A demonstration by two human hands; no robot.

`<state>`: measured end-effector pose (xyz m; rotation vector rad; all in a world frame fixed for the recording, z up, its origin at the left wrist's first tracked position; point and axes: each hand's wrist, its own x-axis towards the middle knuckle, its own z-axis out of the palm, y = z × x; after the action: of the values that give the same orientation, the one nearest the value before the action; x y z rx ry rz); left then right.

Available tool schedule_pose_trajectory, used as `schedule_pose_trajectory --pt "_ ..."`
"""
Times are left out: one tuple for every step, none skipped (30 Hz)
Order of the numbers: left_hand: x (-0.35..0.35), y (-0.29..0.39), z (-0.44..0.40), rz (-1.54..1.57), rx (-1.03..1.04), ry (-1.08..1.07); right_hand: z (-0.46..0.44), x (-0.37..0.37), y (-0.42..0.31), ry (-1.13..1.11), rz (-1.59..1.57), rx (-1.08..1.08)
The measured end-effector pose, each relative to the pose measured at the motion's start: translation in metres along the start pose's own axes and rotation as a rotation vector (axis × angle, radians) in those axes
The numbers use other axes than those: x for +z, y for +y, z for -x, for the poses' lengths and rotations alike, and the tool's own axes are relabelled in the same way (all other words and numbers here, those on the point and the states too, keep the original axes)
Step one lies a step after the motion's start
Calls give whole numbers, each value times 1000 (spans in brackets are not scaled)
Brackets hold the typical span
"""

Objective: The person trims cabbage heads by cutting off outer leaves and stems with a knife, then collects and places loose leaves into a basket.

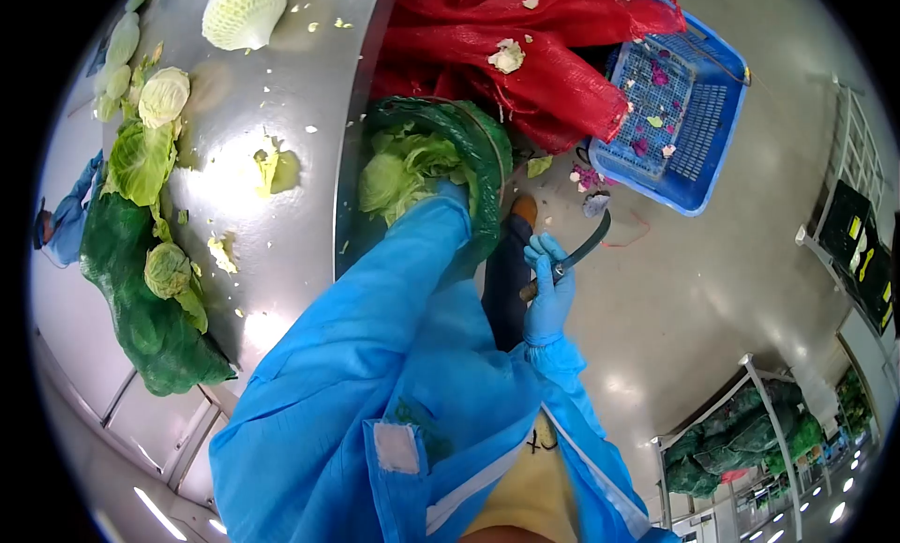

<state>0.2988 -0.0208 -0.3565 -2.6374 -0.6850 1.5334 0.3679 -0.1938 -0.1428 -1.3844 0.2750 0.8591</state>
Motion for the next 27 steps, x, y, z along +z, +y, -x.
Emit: schedule_pose_trajectory --pt "1 0 0 -17 9 6 4 -2 -4 14 1 -12" --pt "2 -2 3 -34 28 8 12 -6 -7 22 4 -2" --pt "1 -3 8 -49 37 8 20 -9 -9 34 9 -12" --pt "-3 -9 13 -61 53 19 24 -11 -13 39 11 -32" --pt "-8 -14 20 -69 70 28 30 -16 -15 28 9 -40" --pt "-11 -20 31 -73 86 41 37 -24 -14 37 7 3" --pt "-11 -26 40 -83 100 60 40 -28 -12 33 0 40" --pt "-13 -32 51 -91 104 78 43 -34 -12 18 43 67" --pt "-6 -37 55 -75 101 96 44 -38 -9 -2 61 21" --pt "24 -43 32 -17 81 102 44 -40 -8 -26 80 -26" --pt "-22 -60 75 159 42 52 45 -41 -13 -91 77 -48" --pt "-73 -67 137 343 10 12 47 -41 -19 -98 87 -32" --pt "-82 -68 155 317 -15 59 45 -40 -25 -104 101 -13" --pt "-89 -72 170 290 -39 102 40 -36 -30 -167 107 -32" --pt "-99 -74 190 359 -54 145 36 -32 -33 -188 101 -71" --pt "-105 -76 207 428 -64 186 32 -27 -39 -205 96 -105" --pt "-94 -83 209 691 19 222 28 -19 -45 -258 89 -145" --pt "-91 -84 220 732 47 280 23 -10 -51 -310 99 -160" --pt "-91 -85 232 820 95 350 18 -1 -55 -332 121 -181" --pt "-91 -90 244 904 146 424 14 10 -58 -352 141 -203" --pt "-89 -99 256 923 110 450 14 23 -63 -395 184 -239" --pt "-85 -108 270 1014 31 614 15 37 -67 -432 197 -244" --pt "-78 -114 283 1100 -44 775 16 51 -70 -467 236 -263" --pt "-70 -129 294 1319 -79 931 19 62 -72 -497 277 -283" --pt "-60 -155 302 1528 -111 1092 18 73 -68 -524 285 -274" --pt "-36 -183 298 1327 -415 1198 23 85 -67 -542 289 -283" --pt "-7 -212 295 1110 -706 1270 29 96 -64 -570 283 -263"
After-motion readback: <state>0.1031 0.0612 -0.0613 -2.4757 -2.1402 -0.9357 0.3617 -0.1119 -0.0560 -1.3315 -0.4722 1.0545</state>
